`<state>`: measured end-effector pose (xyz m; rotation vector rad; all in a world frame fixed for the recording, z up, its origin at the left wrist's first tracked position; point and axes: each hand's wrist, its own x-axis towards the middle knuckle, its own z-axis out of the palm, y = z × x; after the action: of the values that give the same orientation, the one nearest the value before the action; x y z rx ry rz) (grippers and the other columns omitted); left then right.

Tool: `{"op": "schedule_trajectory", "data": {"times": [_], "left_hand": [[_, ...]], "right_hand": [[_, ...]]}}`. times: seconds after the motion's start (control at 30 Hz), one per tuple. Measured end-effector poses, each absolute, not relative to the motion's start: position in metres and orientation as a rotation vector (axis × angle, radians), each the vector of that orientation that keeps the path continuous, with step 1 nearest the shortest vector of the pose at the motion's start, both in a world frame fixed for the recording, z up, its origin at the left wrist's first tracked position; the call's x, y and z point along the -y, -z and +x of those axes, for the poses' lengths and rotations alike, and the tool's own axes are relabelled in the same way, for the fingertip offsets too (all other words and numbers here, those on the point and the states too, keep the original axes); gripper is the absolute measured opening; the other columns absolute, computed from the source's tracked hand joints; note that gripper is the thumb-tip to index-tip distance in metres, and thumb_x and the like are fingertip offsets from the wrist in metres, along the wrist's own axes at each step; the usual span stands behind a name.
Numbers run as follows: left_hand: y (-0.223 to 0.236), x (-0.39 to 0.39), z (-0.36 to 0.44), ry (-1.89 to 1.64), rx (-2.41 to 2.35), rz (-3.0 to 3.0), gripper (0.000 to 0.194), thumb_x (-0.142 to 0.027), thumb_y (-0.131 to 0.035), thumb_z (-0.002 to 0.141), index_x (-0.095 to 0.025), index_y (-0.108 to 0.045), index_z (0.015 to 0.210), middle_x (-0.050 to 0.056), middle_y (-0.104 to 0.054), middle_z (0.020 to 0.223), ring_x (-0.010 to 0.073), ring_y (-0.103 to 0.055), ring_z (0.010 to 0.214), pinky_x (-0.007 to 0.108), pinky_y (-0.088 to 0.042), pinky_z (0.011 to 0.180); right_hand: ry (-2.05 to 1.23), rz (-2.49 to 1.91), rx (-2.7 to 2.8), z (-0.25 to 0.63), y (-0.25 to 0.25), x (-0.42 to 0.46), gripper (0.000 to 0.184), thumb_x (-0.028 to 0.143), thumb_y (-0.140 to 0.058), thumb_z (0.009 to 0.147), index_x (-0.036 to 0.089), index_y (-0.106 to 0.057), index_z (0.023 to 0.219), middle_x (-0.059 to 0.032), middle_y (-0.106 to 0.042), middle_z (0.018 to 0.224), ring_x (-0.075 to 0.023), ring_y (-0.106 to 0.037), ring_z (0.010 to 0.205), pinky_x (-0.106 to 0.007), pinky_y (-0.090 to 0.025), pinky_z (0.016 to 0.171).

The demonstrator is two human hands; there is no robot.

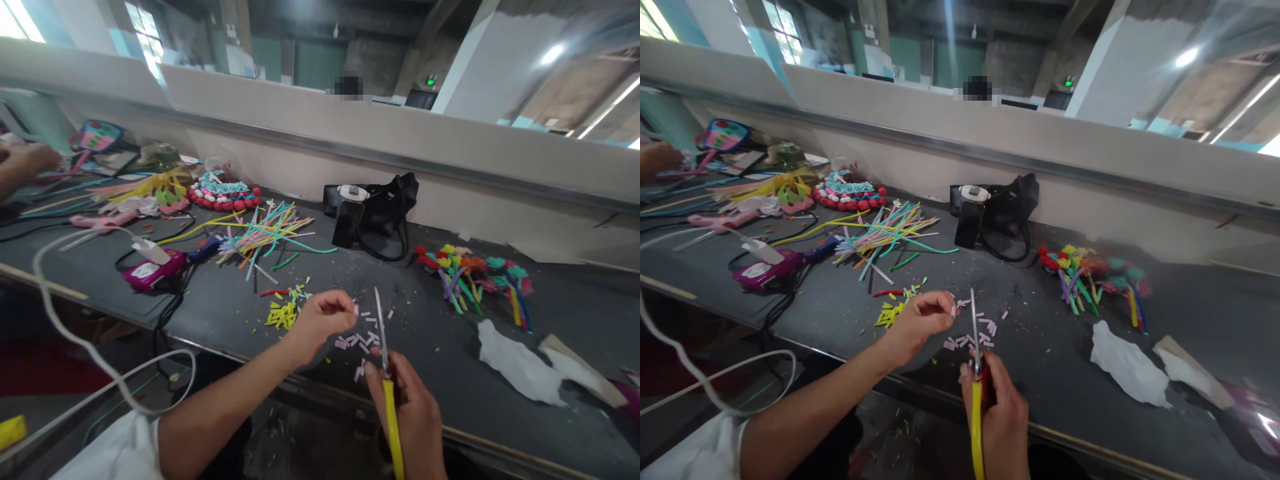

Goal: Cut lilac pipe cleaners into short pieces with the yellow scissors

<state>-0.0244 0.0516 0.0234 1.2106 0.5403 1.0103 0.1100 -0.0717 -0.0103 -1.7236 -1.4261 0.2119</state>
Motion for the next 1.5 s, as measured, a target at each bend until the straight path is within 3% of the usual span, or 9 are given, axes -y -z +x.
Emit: {"op": "schedule_trajectory", "data": {"times": [0.13, 0.27, 0.63, 0.8, 0.97, 1.1, 1.23, 1.37, 1.5], "left_hand": [[-0.019, -0.042, -0.021, -1.063, -0.564, 2.010, 0.006, -0.012, -0.058, 0.067, -0.017, -0.057, 0.065, 0.000, -0.055, 0.067, 0.0136, -0.050, 0.069, 0.029, -0.035, 0.070], [-0.010, -0.032, -0.016, -1.004, -0.459, 2.594, 0.003, -0.015, -0.057, 0.068, -0.017, -0.055, 0.067, 0.002, -0.056, 0.069, 0.0166, -0.049, 0.073, 0.034, -0.035, 0.077], [-0.013, -0.023, -0.016, -0.884, -0.471, 2.766, 0.006, -0.018, -0.053, 0.076, -0.019, -0.058, 0.071, 0.006, -0.056, 0.070, 0.0199, -0.045, 0.070, 0.039, -0.031, 0.080], [-0.013, -0.022, -0.015, -0.871, -0.491, 2.572, 0.005, -0.015, -0.057, 0.072, -0.019, -0.060, 0.072, 0.005, -0.059, 0.072, 0.0194, -0.049, 0.073, 0.037, -0.032, 0.079], [-0.019, -0.027, -0.015, -0.659, -0.647, 1.795, 0.007, -0.023, -0.059, 0.074, -0.017, -0.063, 0.072, 0.002, -0.061, 0.070, 0.0148, -0.053, 0.065, 0.027, -0.037, 0.063], [-0.020, -0.031, -0.015, -0.483, -0.590, 1.350, 0.017, -0.031, -0.065, 0.071, -0.015, -0.063, 0.067, 0.001, -0.059, 0.062, 0.0121, -0.050, 0.057, 0.025, -0.038, 0.059], [-0.017, -0.031, -0.014, -0.433, -0.597, 1.290, 0.012, -0.025, -0.070, 0.063, -0.015, -0.062, 0.061, -0.002, -0.057, 0.057, 0.0100, -0.047, 0.055, 0.023, -0.036, 0.058], [-0.015, -0.031, -0.014, -0.471, -0.619, 1.241, 0.010, -0.020, -0.071, 0.061, -0.014, -0.064, 0.061, -0.003, -0.056, 0.055, 0.0087, -0.046, 0.053, 0.022, -0.035, 0.057], [-0.016, -0.036, -0.015, -0.734, -0.603, 0.932, 0.011, -0.020, -0.074, 0.062, -0.015, -0.067, 0.068, -0.002, -0.060, 0.061, 0.0087, -0.050, 0.057, 0.022, -0.037, 0.060]], "right_hand": [[-0.292, -1.775, 1.236, 0.114, 0.002, 0.070, 0.042, 0.053, -0.061, 0.080, 0.018, -0.066, 0.102, -0.0018, -0.069, 0.073, -0.0167, -0.066, 0.062, -0.023, -0.052, 0.060], [-0.352, -1.809, 1.120, 0.117, 0.001, 0.070, 0.048, 0.057, -0.062, 0.076, 0.018, -0.065, 0.105, -0.0034, -0.070, 0.078, -0.0188, -0.066, 0.067, -0.026, -0.052, 0.061], [-0.207, -1.730, 1.135, 0.118, 0.004, 0.068, 0.037, 0.043, -0.061, 0.079, 0.018, -0.061, 0.106, -0.0034, -0.069, 0.078, -0.0161, -0.067, 0.063, -0.022, -0.051, 0.056], [-0.263, -1.665, 1.115, 0.119, 0.000, 0.068, 0.034, 0.039, -0.062, 0.078, 0.017, -0.060, 0.104, -0.0027, -0.069, 0.077, -0.0142, -0.066, 0.057, -0.021, -0.052, 0.053], [-0.369, -1.644, 1.087, 0.122, -0.007, 0.069, 0.038, 0.042, -0.064, 0.077, 0.019, -0.059, 0.107, 0.0003, -0.066, 0.074, -0.0097, -0.056, 0.045, -0.019, -0.047, 0.045], [-0.356, -1.610, 1.142, 0.121, -0.007, 0.069, 0.034, 0.040, -0.063, 0.080, 0.019, -0.059, 0.106, 0.0003, -0.066, 0.075, -0.0098, -0.057, 0.050, -0.018, -0.048, 0.048], [-0.261, -1.622, 1.199, 0.120, -0.006, 0.069, 0.030, 0.039, -0.064, 0.079, 0.019, -0.060, 0.102, 0.0009, -0.067, 0.073, -0.0115, -0.062, 0.057, -0.019, -0.051, 0.054], [-0.273, -1.648, 1.220, 0.121, -0.006, 0.070, 0.029, 0.039, -0.061, 0.083, 0.020, -0.060, 0.104, 0.0010, -0.066, 0.074, -0.0114, -0.063, 0.056, -0.019, -0.051, 0.054], [-0.154, -1.676, 1.332, 0.121, 0.002, 0.071, 0.029, 0.041, -0.057, 0.086, 0.019, -0.061, 0.104, -0.0019, -0.066, 0.079, -0.0132, -0.064, 0.062, -0.021, -0.053, 0.060]]}}
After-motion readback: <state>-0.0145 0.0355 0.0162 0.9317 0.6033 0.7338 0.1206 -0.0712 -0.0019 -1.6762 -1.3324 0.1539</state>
